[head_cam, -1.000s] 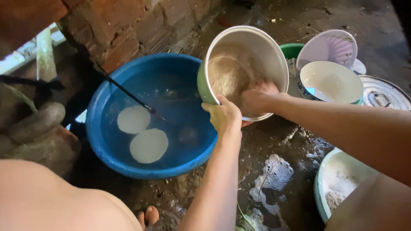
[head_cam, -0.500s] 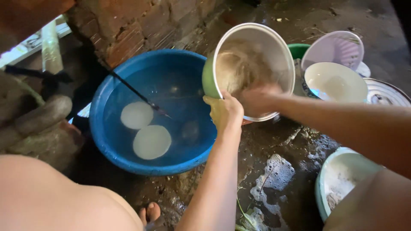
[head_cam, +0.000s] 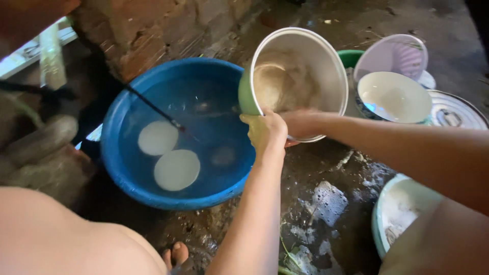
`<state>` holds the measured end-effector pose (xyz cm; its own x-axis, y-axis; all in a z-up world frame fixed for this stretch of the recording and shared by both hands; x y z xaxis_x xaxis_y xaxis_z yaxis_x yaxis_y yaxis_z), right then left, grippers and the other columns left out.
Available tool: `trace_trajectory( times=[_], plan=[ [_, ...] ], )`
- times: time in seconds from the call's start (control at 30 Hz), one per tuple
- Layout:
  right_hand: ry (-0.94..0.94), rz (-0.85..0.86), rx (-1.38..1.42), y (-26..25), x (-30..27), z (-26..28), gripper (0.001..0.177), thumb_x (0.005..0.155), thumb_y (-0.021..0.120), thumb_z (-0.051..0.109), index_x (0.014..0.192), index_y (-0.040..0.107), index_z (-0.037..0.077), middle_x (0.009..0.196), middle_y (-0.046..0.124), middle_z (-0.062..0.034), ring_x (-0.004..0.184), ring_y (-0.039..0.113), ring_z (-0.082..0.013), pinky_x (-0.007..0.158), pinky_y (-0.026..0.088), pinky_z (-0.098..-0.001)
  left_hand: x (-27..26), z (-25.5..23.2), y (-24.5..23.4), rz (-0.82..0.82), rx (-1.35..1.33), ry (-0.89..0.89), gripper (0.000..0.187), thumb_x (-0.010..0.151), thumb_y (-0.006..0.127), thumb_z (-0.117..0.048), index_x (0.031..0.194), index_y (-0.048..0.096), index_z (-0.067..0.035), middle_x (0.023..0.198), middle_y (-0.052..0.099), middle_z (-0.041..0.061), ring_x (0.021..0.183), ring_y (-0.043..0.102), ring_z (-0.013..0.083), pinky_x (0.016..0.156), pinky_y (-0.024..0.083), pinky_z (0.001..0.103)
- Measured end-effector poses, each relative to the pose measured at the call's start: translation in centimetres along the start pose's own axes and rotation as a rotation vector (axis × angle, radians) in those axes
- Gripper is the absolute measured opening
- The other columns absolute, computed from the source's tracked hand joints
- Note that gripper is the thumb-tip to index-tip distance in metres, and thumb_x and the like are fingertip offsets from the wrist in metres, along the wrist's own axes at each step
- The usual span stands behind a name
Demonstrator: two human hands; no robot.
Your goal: Washing and rinsing a metal pot at an outdoor tap.
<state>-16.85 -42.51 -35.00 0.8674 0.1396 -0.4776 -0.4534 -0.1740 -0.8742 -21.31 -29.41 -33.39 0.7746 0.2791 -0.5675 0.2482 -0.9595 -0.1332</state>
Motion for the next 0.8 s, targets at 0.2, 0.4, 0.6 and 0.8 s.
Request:
trace_trajectory(
  times=[0.2,0.4,0.6,0.8],
  plan=[
    [-0.337,0.127,0.857,3.8,1.4,-3.4,0.039,0.103,0.051,0.037,0.129,0.061,0.009,0.116,0.07,-0.0138,0.103,0.064,-0.0279,0.087,0.05,-0.0434,-0.4,-0.9,-0.5,0.035,0.083,0.078,0.066,0.102,0.039,-0.042,0.152,0.026,-0.002,0.13,0.058,0.036,0.116,0.064,0.052,0.095,0.055,0.057],
    [-0.288,-0.029,-0.3,-0.3,-1.4,-3.0,0.038,0.1,0.046,0.04,0.125,0.066,0.02,0.129,0.063,-0.0064,0.127,0.057,-0.0294,0.107,0.045,-0.0465,-0.2,-0.9,-0.4,0.06,0.045,0.064,0.065,0.101,0.039,-0.041,0.152,0.025,-0.004,0.131,0.057,0.036,0.114,0.065,0.051,0.09,0.059,0.054],
    [-0.528,-0.109,0.429,2.2,-2.7,-0.5,0.051,0.099,0.051,0.049,0.133,0.06,0.013,0.131,0.067,-0.0169,0.121,0.065,-0.0312,0.106,0.048,-0.0443,1.6,-1.6,-0.7,0.021,0.118,0.097,0.06,0.1,0.041,-0.038,0.145,0.036,0.001,0.127,0.061,0.034,0.111,0.066,0.049,0.089,0.058,0.052],
    [-0.54,-0.158,0.061,-2.1,-7.8,-3.4,0.061,0.085,0.066,0.035,0.144,0.052,0.028,0.129,0.066,-0.0084,0.109,0.069,-0.0288,0.096,0.052,-0.0437,2.7,-4.6,-4.6,0.21,0.067,0.115,0.057,0.086,0.052,-0.02,0.135,0.053,0.008,0.122,0.068,0.027,0.084,0.078,0.0403,0.06,0.063,0.049]
  ],
)
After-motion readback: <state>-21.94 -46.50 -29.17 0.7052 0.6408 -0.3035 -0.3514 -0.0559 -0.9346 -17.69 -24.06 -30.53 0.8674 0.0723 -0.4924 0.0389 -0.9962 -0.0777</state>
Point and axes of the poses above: each hand's wrist, its own x-axis towards the middle knuckle, its own y-axis out of the palm, z = x × y, the point moved 1 cm from there along x, towards the middle knuckle
